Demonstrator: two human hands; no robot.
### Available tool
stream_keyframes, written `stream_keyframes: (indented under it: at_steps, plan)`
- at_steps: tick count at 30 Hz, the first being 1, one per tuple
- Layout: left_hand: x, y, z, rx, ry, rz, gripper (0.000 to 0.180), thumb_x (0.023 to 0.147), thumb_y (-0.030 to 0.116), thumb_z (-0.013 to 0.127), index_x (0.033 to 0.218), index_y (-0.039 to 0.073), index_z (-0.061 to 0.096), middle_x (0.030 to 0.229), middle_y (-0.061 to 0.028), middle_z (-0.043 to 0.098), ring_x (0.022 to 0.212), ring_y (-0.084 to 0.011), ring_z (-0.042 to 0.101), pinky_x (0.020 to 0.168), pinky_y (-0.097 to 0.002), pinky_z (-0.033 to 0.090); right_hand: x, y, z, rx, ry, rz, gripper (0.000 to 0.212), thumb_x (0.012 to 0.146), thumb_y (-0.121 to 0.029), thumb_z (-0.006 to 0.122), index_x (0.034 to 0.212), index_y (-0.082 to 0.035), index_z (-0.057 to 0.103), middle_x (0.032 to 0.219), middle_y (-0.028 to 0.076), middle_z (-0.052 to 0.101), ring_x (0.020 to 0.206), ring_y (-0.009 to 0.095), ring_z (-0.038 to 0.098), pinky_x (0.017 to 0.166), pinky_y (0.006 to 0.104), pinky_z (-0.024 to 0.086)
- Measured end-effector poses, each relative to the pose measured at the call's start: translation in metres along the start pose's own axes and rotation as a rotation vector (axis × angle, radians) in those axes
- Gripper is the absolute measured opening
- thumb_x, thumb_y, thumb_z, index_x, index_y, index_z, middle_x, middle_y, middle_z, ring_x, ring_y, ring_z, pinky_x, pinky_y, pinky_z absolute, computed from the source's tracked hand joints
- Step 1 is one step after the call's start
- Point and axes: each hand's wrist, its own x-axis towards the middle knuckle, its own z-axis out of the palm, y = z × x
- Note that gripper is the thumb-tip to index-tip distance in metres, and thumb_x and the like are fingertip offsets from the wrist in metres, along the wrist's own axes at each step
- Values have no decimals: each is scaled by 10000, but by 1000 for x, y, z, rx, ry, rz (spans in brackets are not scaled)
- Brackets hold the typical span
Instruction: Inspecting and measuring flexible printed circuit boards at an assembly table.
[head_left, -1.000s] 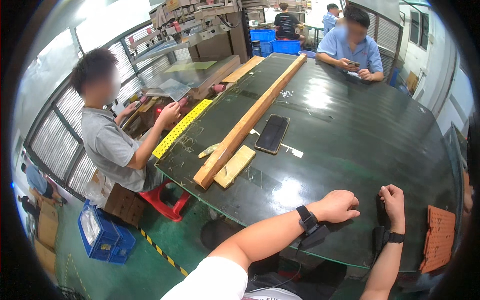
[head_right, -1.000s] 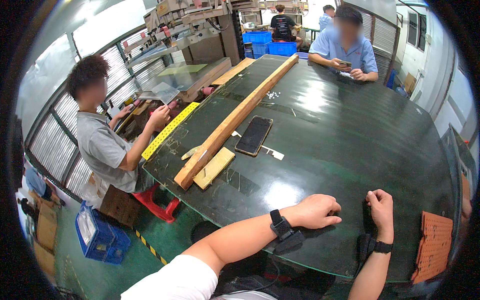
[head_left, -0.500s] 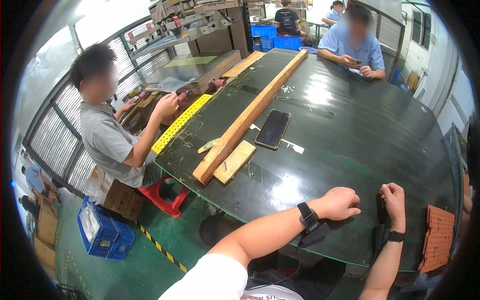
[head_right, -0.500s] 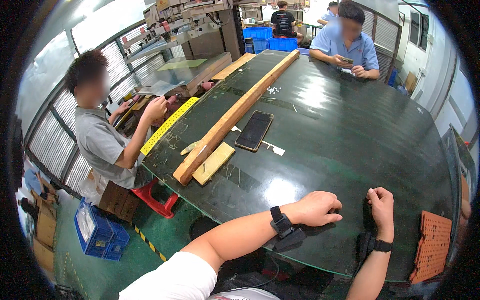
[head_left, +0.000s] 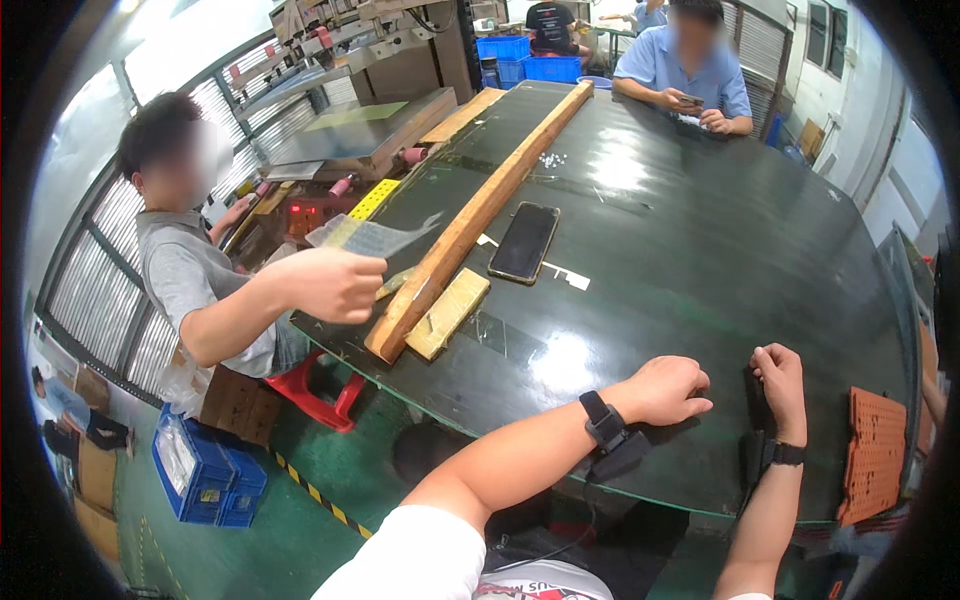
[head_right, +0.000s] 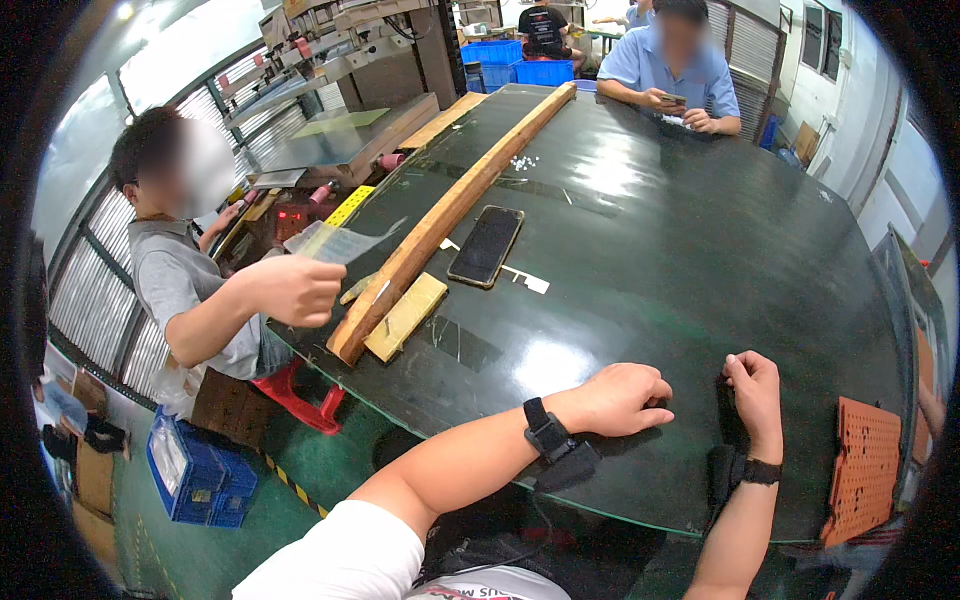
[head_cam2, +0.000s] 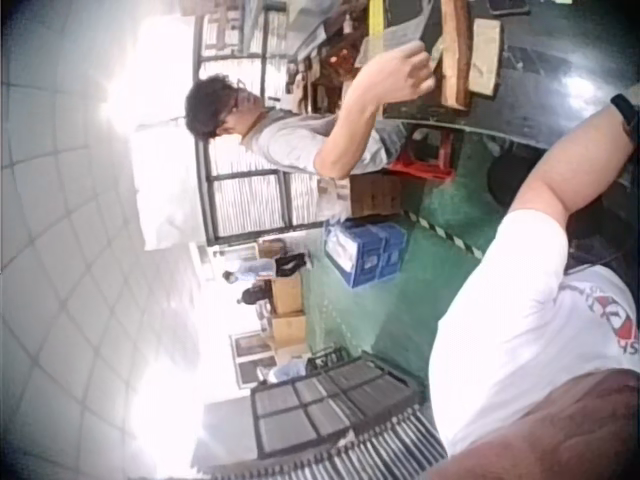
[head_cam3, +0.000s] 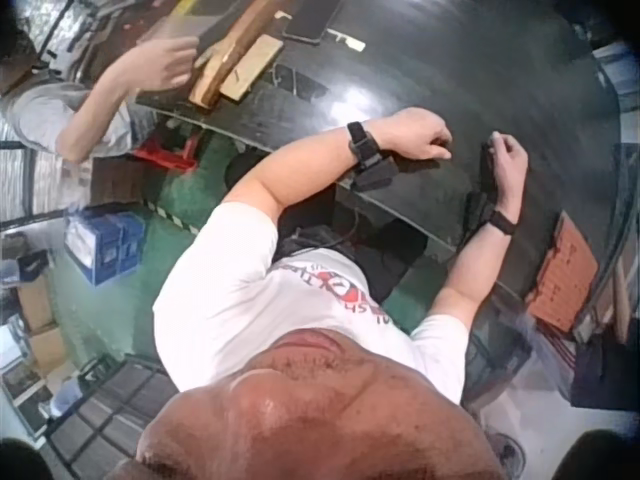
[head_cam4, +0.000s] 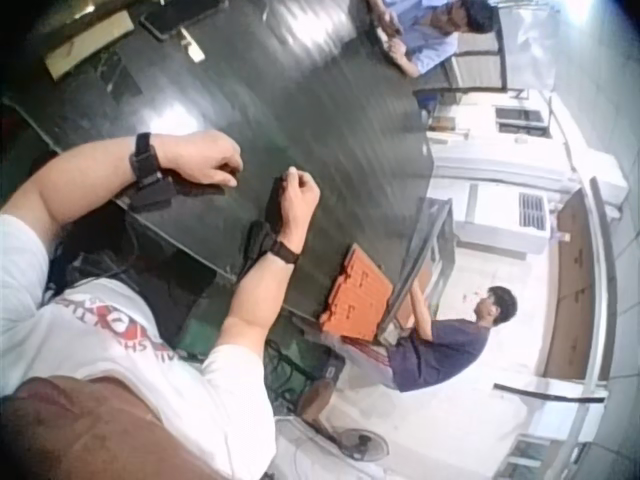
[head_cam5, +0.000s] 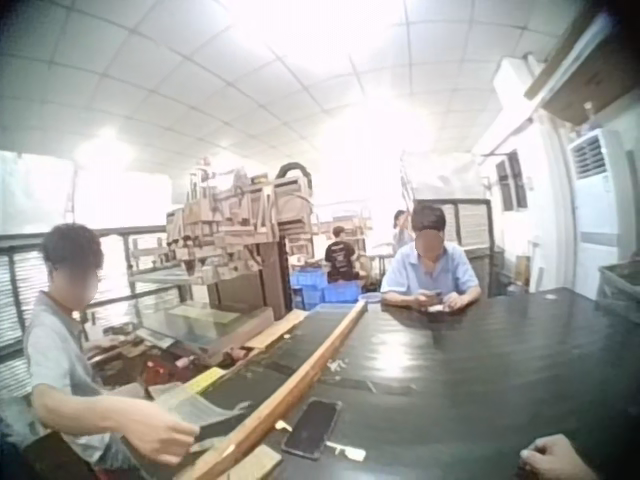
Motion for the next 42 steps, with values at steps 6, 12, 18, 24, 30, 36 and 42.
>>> stream_keyframes:
  at_steps: [6, 12, 18, 24, 30, 36, 42]
  plan:
    - [2, -3, 3, 12, 0, 13, 259, 784, 251, 623, 848, 0, 632, 776, -146, 587, 772, -323, 583, 697, -413, 456, 2, 7, -2, 24, -2, 5, 240, 861, -150, 549, 674, 1, 555, 643, 0, 545, 607, 73, 472, 580, 232, 392]
    - [0, -2, 2, 25, 21, 26, 260, 782, 256, 623, 843, 3, 632, 774, -145, 587, 773, -323, 584, 692, -412, 456, 2, 7, -1, 33, -10, 3, 230, 862, -151, 550, 689, 0, 565, 658, 2, 553, 614, 72, 478, 591, 231, 400]
    - [1, 0, 1, 3, 12, 24, 256, 782, 254, 620, 796, -1, 614, 742, -143, 567, 758, -329, 572, 680, -422, 446, 4, 9, -3, 8, -4, -1, 228, 866, -154, 550, 702, 4, 567, 667, 1, 560, 623, 73, 483, 595, 228, 402]
    - [-1, 0, 1, -4, 21, 26, 252, 783, 251, 620, 792, -1, 613, 746, -148, 568, 767, -336, 571, 686, -427, 445, 4, 9, -4, -22, -18, 11, 233, 869, -163, 554, 712, 9, 570, 681, 6, 567, 622, 76, 485, 588, 227, 398]
    - [-1, 0, 4, -19, 51, 35, 250, 772, 246, 634, 787, -3, 616, 764, -156, 578, 790, -341, 577, 702, -419, 453, 1, 8, -4, -17, -10, -1, 228, 873, -170, 552, 730, 5, 577, 687, 11, 568, 627, 75, 486, 589, 219, 392]
    - [-2, 2, 3, -7, 69, 35, 244, 761, 237, 643, 760, -6, 616, 741, -163, 593, 778, -343, 586, 695, -430, 458, -1, 2, -3, -35, -9, 0, 229, 880, -177, 545, 739, -1, 581, 694, 3, 569, 630, 69, 482, 594, 216, 387]
    - [0, 2, 5, -1, 63, 34, 249, 757, 241, 649, 760, -7, 621, 747, -167, 597, 780, -347, 589, 695, -430, 460, 0, 6, -6, -36, -10, 6, 223, 883, -182, 550, 744, -11, 585, 699, -2, 570, 622, 63, 478, 584, 213, 381]
